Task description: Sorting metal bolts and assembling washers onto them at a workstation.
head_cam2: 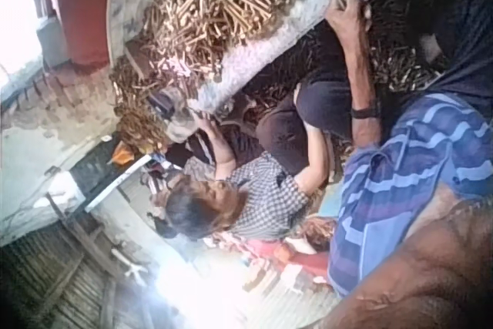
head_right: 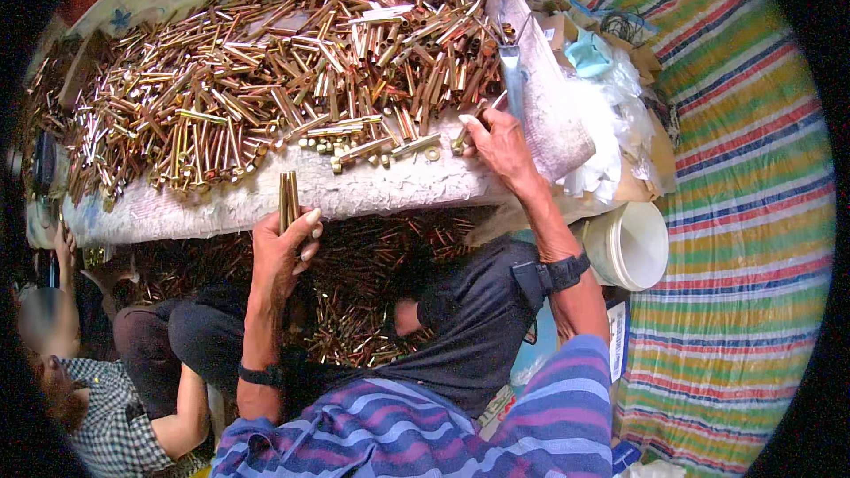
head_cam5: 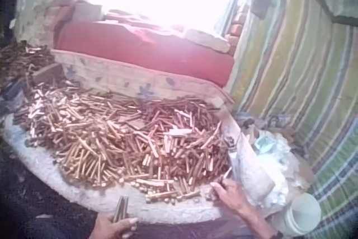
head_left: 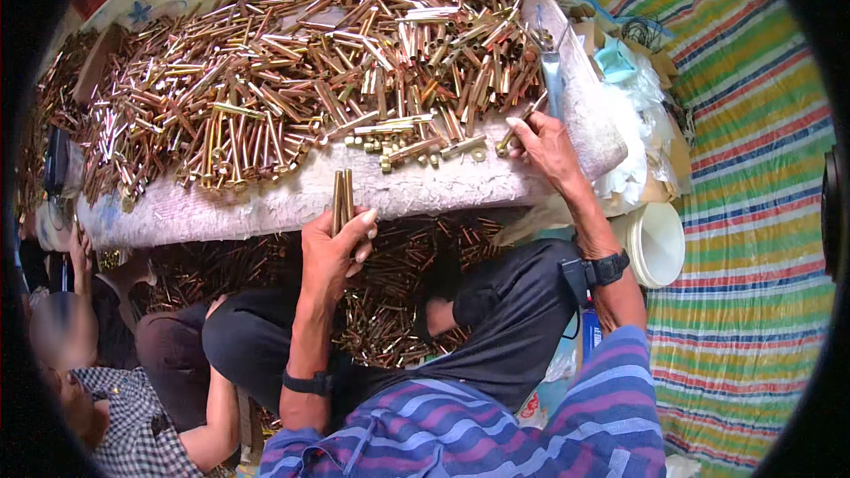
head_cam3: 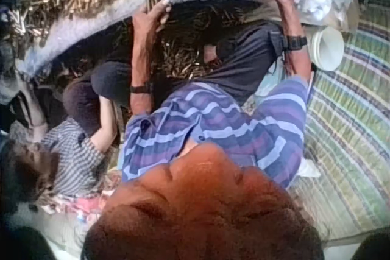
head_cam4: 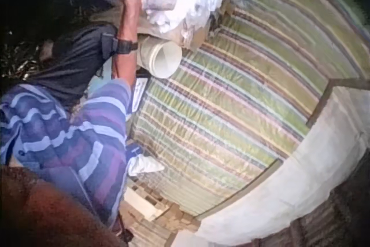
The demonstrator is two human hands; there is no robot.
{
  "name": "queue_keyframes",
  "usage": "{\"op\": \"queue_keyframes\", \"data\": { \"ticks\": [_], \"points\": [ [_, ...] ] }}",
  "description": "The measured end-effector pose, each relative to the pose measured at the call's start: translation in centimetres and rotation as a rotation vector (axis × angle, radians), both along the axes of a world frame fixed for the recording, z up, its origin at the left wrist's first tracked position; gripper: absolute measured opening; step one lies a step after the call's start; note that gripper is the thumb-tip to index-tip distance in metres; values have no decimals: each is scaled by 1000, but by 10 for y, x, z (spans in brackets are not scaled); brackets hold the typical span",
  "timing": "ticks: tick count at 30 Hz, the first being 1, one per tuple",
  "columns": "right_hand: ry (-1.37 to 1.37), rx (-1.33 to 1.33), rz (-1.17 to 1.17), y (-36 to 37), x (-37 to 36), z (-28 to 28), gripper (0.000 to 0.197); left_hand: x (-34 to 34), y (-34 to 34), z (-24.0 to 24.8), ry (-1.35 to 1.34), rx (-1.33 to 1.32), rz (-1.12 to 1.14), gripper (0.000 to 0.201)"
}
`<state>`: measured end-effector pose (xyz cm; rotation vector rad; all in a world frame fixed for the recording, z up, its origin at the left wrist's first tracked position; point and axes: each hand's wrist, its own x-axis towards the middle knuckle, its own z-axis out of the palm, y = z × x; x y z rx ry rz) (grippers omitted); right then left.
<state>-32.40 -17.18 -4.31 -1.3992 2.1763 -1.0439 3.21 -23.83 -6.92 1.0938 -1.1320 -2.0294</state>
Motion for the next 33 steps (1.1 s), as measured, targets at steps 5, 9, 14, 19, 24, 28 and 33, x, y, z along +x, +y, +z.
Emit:
{"op": "queue_keyframes", "data": {
  "ticks": [5, 9, 14, 19, 24, 28, 33],
  "points": [
    [-280, 93, -37, 1, 35, 30, 32, -5, 3, -1, -32, -9, -35, 26],
    [-499, 182, 204, -5, 91, 37, 32, -13, 7, -6, -26, 3, -94, 32],
    [-662, 220, 364, -14, 138, 18, 31, -16, 12, -4, 24, 56, -155, 33],
    [-672, 311, 411, -18, 140, 13, 27, -6, 9, -9, 54, 31, -166, 30],
    [-411, 239, 384, -23, 112, 21, 33, 1, 8, -10, 3, 82, -49, 28],
    [258, 65, 376, -24, 90, -14, 36, -4, 6, -16, -18, 84, -46, 27],
    [385, 13, 361, -28, 106, -17, 32, -4, 6, -7, -67, 70, -19, 25]
  ]
}}
